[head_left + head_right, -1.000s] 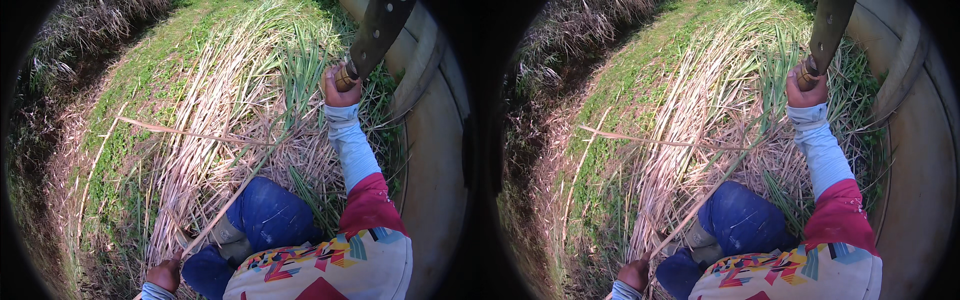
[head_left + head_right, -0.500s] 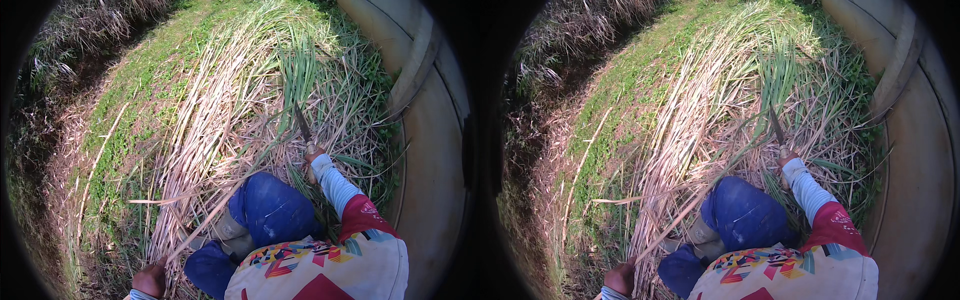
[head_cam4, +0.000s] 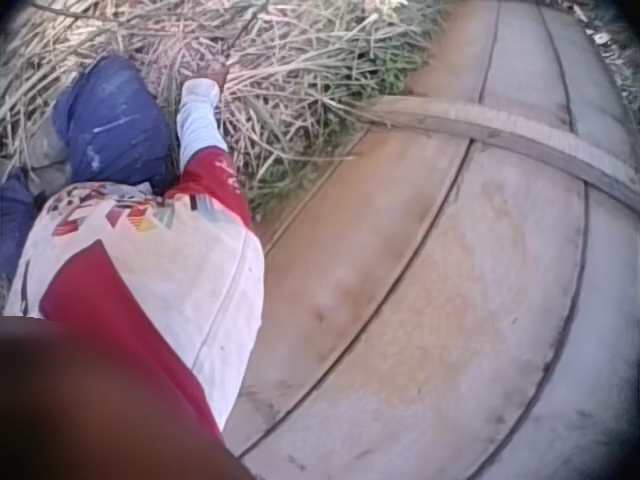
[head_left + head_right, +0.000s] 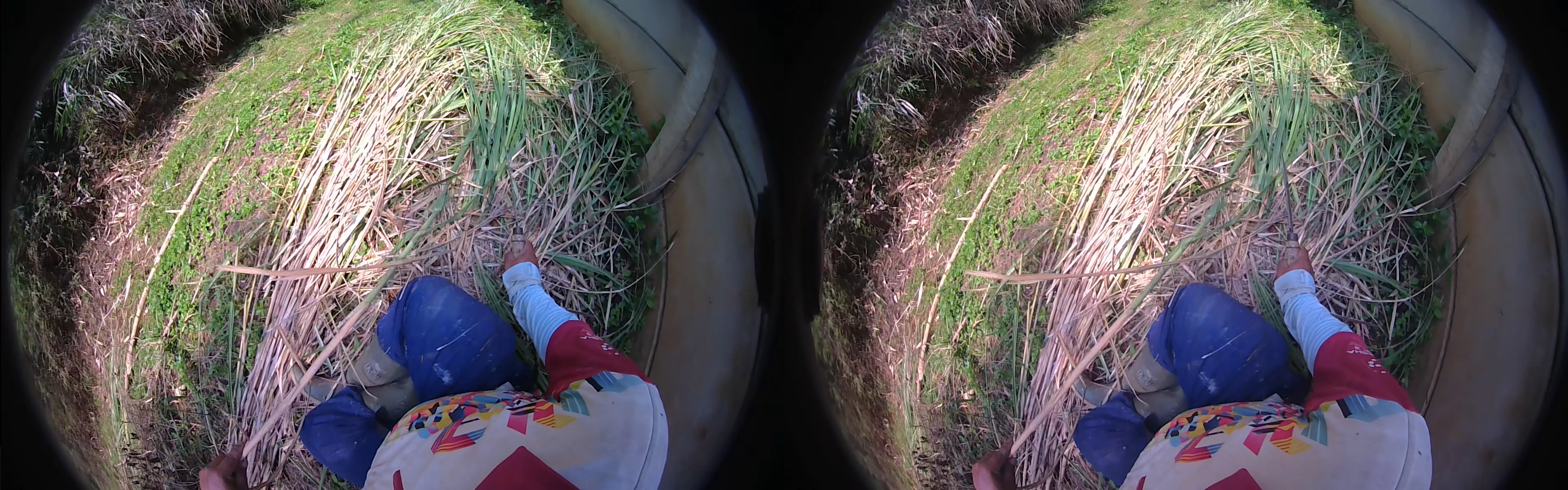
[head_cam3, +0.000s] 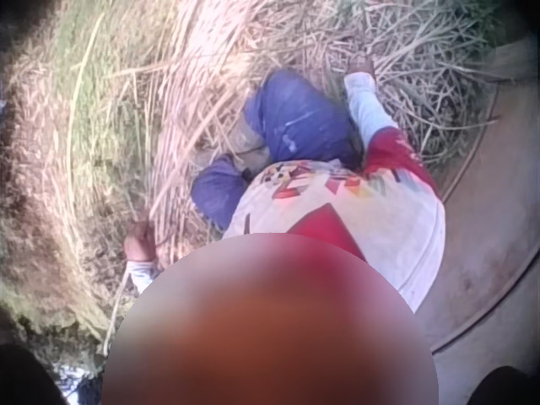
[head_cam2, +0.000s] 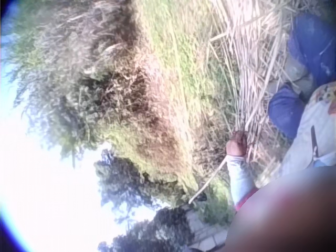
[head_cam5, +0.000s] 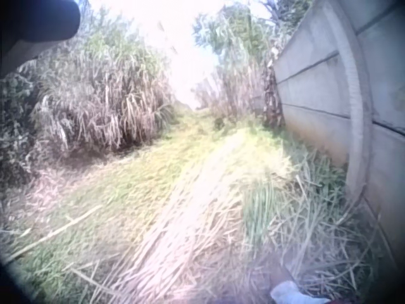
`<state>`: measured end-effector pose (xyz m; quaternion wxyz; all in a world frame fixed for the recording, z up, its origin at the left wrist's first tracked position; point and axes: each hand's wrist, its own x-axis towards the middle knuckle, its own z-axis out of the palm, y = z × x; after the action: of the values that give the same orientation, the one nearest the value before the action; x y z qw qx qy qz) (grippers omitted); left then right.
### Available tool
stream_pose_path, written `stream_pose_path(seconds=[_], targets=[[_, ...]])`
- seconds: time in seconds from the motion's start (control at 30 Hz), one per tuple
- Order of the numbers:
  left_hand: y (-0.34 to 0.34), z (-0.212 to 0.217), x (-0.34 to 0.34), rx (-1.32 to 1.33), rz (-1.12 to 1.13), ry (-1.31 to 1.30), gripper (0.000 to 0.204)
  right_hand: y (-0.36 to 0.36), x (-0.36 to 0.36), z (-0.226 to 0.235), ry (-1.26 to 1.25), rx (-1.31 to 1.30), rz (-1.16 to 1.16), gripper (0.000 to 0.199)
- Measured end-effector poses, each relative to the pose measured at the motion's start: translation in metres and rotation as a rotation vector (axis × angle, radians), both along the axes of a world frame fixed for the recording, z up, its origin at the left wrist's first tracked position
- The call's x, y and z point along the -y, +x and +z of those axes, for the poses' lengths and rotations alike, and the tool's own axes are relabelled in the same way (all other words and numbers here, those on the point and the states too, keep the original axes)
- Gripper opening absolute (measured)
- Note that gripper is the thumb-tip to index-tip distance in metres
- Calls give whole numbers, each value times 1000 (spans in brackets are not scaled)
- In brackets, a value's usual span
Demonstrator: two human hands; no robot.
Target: The person sits on the ground and uses a large knife to peel the outer layers off long, thin stalks. They hold the stalks against their leg and scrape the blade downwards to remove the fibrous exterior, then toss the processed stalks aside.
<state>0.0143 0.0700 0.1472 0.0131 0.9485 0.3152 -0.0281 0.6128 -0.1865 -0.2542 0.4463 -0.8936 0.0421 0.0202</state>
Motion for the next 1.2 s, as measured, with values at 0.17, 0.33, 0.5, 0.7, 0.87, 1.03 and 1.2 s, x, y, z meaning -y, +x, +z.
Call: stream_pose_path(seconds=[0.17,0.33,0.5,0.7,0.87,1.03,1.2], targets=[[-81,-39,15,231,269,-117,25,-26,22,-42,-531,-304,229,66],[-65,-58,55,303,345,-179,29,-13,-12,-10,-508,-273,342,77],[-73,-88,67,396,388,-283,25,-1,-50,35,-236,38,338,77],[-123,-110,71,213,352,-76,14,-60,-115,164,-12,755,576,74],[-100,-11,93,175,308,154,27,-114,-164,240,25,1146,1054,79],[-94,68,67,181,144,591,27,-114,-188,258,149,1397,1332,21],[-35,117,92,860,-79,619,53,-99,-234,237,364,947,1354,16]])
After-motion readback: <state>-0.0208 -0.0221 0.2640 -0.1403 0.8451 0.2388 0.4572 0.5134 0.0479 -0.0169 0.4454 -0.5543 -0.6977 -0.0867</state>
